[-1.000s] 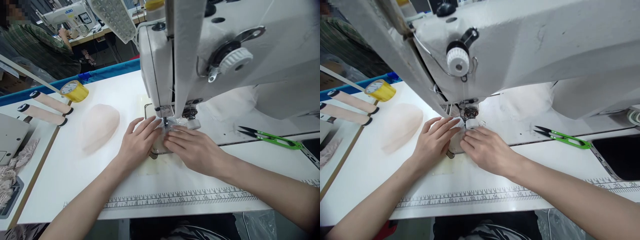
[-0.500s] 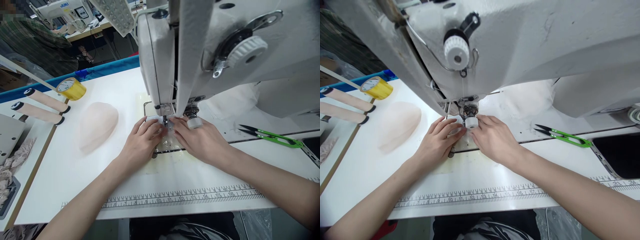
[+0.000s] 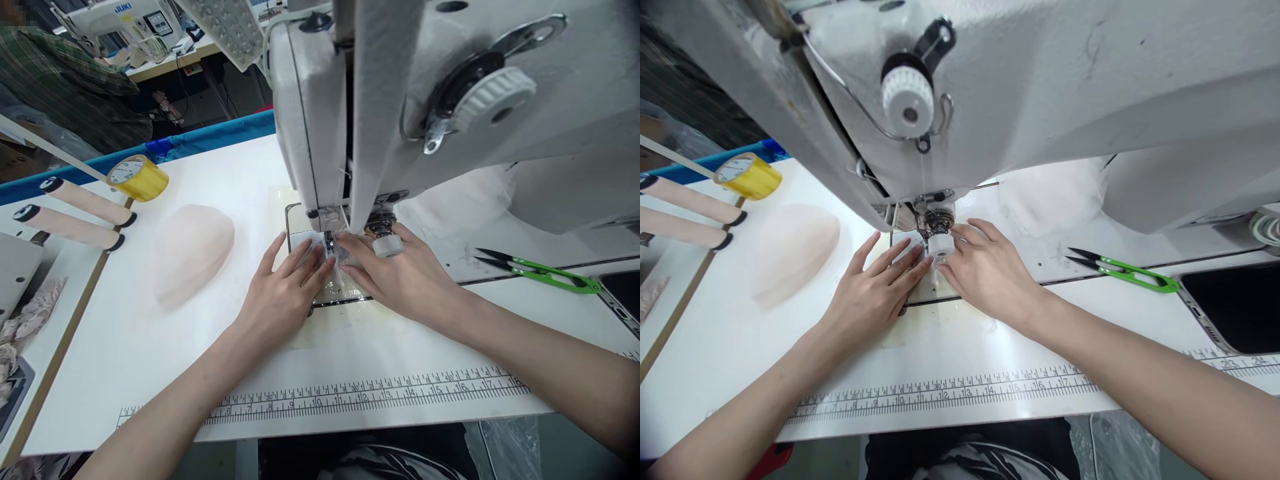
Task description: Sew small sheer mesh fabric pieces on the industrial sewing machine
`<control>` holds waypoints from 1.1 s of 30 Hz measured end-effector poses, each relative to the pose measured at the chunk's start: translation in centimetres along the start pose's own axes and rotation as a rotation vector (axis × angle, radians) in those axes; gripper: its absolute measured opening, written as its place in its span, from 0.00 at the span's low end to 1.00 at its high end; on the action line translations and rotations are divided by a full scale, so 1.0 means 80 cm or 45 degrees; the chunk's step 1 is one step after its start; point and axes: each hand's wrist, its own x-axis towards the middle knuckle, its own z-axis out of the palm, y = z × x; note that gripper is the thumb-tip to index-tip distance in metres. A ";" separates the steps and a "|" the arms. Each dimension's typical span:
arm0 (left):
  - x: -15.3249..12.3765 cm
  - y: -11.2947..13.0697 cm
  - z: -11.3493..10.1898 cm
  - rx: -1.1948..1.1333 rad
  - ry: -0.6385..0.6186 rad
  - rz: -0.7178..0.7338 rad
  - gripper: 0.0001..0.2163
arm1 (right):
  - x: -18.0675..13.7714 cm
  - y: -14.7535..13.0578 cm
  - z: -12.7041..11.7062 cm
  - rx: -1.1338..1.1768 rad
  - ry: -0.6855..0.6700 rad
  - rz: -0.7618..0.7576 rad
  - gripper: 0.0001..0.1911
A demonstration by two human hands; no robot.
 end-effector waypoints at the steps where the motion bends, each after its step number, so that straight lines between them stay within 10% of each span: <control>1: 0.000 0.000 0.000 0.003 -0.001 -0.001 0.20 | 0.000 0.000 0.000 -0.002 -0.004 0.001 0.13; 33: 0.002 -0.001 0.002 -0.036 0.059 -0.079 0.17 | -0.003 -0.009 0.000 0.111 0.201 -0.188 0.12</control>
